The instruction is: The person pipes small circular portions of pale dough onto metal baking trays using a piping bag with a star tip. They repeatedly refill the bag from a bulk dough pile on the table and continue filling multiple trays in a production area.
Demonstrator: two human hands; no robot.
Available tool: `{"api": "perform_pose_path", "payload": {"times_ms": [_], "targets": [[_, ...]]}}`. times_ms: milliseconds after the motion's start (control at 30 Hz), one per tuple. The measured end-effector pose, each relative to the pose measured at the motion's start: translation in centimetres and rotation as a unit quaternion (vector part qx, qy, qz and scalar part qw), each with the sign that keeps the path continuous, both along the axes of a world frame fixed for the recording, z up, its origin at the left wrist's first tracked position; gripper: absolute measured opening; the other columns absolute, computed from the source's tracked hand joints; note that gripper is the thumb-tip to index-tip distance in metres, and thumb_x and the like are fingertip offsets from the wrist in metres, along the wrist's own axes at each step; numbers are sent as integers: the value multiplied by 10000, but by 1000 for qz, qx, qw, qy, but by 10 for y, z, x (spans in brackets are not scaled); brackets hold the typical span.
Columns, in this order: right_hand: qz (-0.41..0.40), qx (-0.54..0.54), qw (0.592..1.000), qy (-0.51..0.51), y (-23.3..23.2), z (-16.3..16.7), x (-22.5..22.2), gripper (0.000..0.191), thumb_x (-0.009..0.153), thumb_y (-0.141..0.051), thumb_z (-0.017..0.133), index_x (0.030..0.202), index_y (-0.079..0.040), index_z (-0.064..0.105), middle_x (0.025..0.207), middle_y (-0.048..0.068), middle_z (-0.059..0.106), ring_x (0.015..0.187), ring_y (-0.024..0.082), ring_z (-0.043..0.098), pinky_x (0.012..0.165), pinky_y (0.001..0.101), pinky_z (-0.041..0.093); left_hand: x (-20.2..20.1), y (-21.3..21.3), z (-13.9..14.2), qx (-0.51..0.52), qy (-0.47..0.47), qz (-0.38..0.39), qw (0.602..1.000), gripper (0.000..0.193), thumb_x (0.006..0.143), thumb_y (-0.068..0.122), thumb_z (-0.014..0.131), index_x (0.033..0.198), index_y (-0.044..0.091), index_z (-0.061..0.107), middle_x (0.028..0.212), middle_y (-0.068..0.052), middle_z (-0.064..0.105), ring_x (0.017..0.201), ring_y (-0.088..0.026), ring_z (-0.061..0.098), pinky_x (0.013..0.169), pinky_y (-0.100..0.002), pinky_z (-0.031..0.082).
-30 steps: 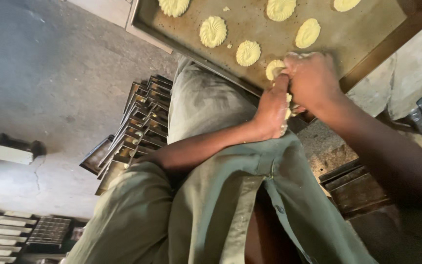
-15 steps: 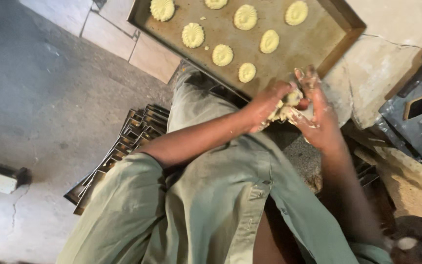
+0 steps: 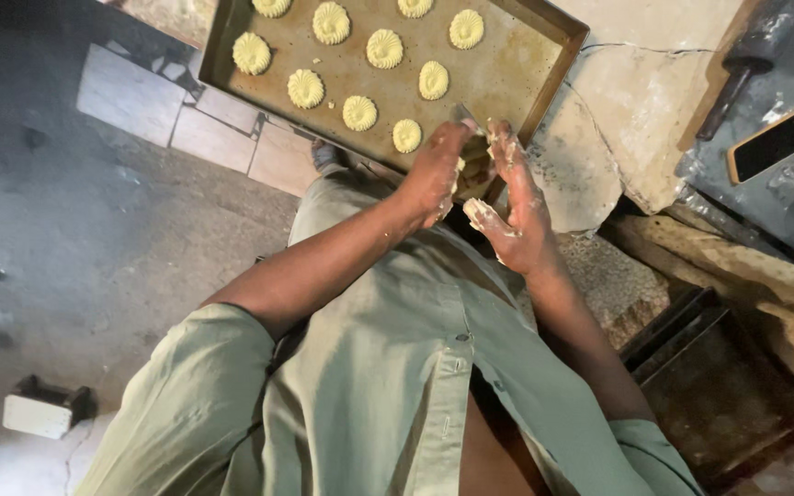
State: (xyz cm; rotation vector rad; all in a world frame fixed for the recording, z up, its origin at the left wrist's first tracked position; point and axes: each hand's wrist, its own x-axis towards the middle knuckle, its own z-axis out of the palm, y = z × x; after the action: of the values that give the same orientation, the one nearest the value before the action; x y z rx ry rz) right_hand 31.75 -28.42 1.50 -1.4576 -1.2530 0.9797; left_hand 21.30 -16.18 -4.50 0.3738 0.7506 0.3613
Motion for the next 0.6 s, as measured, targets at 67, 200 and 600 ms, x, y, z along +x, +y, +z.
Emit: {"api": "perform_pose_path", "payload": {"times_ms": [67,200,600], "targets": [[5,15,999,-49,8,3,-4,876,993,-38,639,1686,-3,104,1782,187,174,1684,309,185,1376,421,186,-3,4,4,30,17,-38,999,327,1010,374,530,1112,64,550,954,-93,649,824,-191,665,743,-366,585],[-28,-41,991,121,31,12,-18,895,985,-72,609,1684,8,56,1782,204,163,1646,289,202,1217,344,309,-19,29,3,82,9,-94,992,346,998,380,516,1154,75,564,948,-71,655,808,-160,656,715,-330,570],[22,66,996,-62,228,9,-134,935,1033,-326,634,1709,-85,34,1799,212,112,1682,384,208,1354,461,234,-151,212,27,34,-48,-171,983,355,1025,353,464,1190,86,628,975,-44,699,857,-171,689,762,-331,563]]}}
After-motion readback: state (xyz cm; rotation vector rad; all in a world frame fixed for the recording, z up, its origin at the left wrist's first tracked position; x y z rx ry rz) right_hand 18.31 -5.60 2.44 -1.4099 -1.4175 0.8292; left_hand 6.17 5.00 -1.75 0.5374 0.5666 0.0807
